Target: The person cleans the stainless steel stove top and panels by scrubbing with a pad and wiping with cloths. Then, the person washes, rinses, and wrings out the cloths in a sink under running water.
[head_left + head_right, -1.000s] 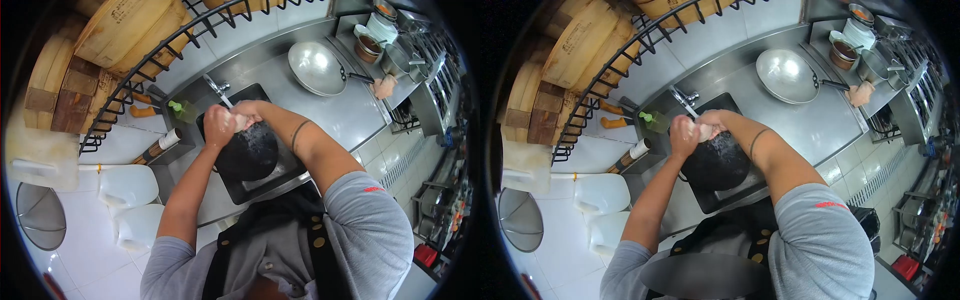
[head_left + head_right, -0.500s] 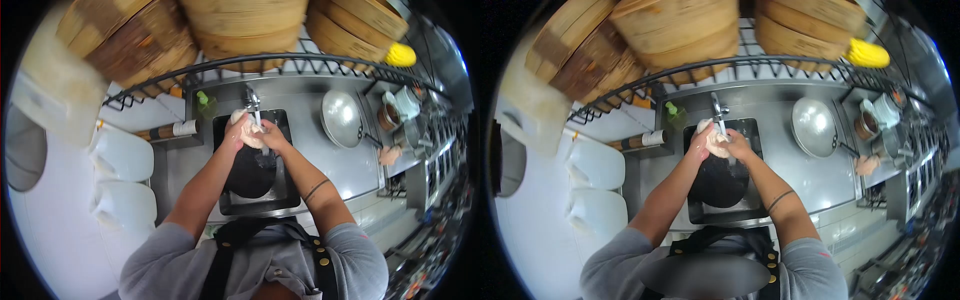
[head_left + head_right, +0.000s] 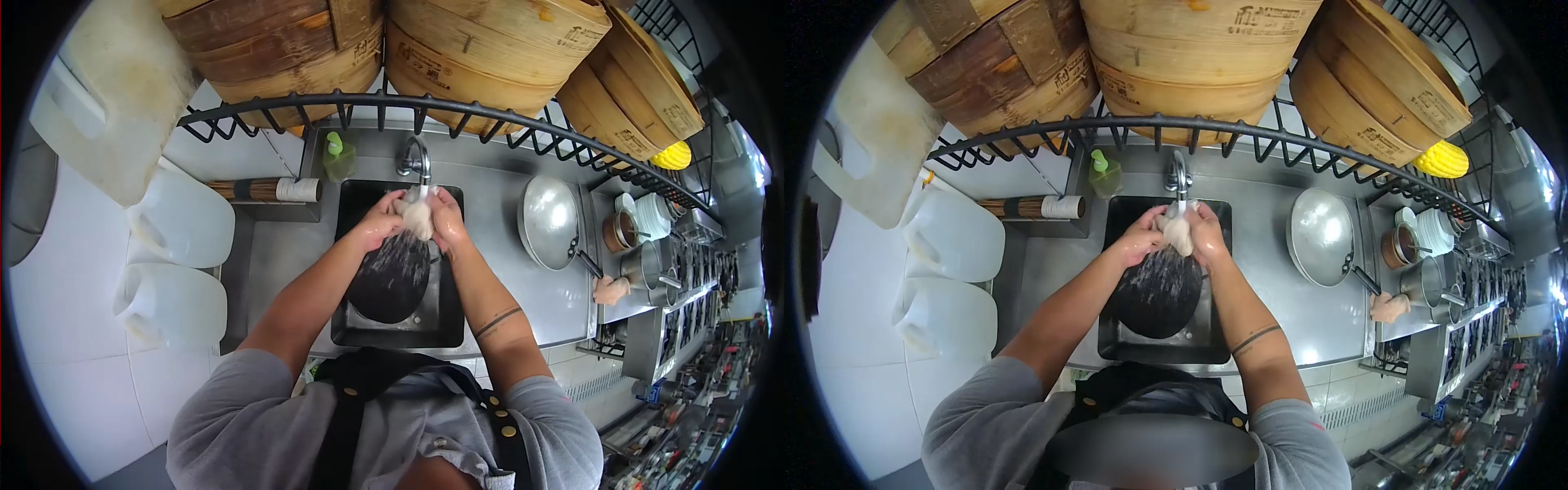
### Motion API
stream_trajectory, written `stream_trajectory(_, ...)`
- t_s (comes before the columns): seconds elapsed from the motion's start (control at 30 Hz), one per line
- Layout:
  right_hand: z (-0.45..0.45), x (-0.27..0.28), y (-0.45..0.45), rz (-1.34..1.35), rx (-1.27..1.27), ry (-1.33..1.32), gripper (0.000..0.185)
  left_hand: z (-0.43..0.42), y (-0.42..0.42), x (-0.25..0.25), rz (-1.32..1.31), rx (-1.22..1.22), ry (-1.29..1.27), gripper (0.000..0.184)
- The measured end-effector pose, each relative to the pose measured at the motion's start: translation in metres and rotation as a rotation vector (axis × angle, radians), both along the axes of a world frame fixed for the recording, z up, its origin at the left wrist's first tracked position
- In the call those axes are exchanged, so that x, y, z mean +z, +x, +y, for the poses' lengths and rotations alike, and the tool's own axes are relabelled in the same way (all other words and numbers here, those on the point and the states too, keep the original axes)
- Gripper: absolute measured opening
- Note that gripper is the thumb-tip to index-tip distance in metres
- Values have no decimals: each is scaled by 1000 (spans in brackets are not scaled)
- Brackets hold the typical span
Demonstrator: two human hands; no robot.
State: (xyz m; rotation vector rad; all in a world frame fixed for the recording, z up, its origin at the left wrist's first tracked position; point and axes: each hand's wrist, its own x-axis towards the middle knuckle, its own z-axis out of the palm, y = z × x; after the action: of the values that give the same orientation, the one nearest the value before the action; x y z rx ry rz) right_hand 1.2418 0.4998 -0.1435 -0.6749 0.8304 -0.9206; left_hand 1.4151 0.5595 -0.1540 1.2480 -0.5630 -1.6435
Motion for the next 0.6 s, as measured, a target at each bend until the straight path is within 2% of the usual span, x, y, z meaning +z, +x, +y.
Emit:
stream_trajectory(0.07, 4, 6, -1, -11, 173, -155, 31, -1, 1, -8, -22, -217, -187, 74)
stream_trajectory(0.1, 7, 21, -1, 18, 171, -79, 34, 0, -2, -9, -91, -202, -227, 73)
stream_trajectory(0.23, 6, 24, -5, -21, 180, -144, 33, -8, 4, -10, -226, -189, -216, 65)
stream_trajectory(0.3, 5, 17, -8, 239, 261, -245, 35, -19, 4, -29, -411, 12, -171, 54)
stream_trajectory(0.33, 6, 13, -7, 237, 254, -243, 35, -23, 5, -32, -413, 5, -172, 54)
stream_trajectory(0.4, 13, 18, 1, 272, 217, -279, 30, -24, 4, -20, -792, -234, -385, 40)
stream_trajectory(0.43, 16, 22, -1, 310, 217, -258, 27, -20, -4, -16, -490, -150, -326, 37)
stream_trajectory(0.47, 19, 23, 0, 308, 212, -254, 27, -14, -9, -1, -491, -156, -324, 37)
stream_trajectory(0.53, 20, 25, 3, 368, 230, -336, 30, -3, -18, 27, -160, -22, -170, 33)
stream_trajectory(0.57, 16, 18, 2, 370, 222, -339, 30, -1, -18, 31, -99, -33, -101, 25)
stream_trajectory(0.6, 11, 8, 1, 484, 280, -455, 30, -3, -15, 27, -98, -40, -108, 25)
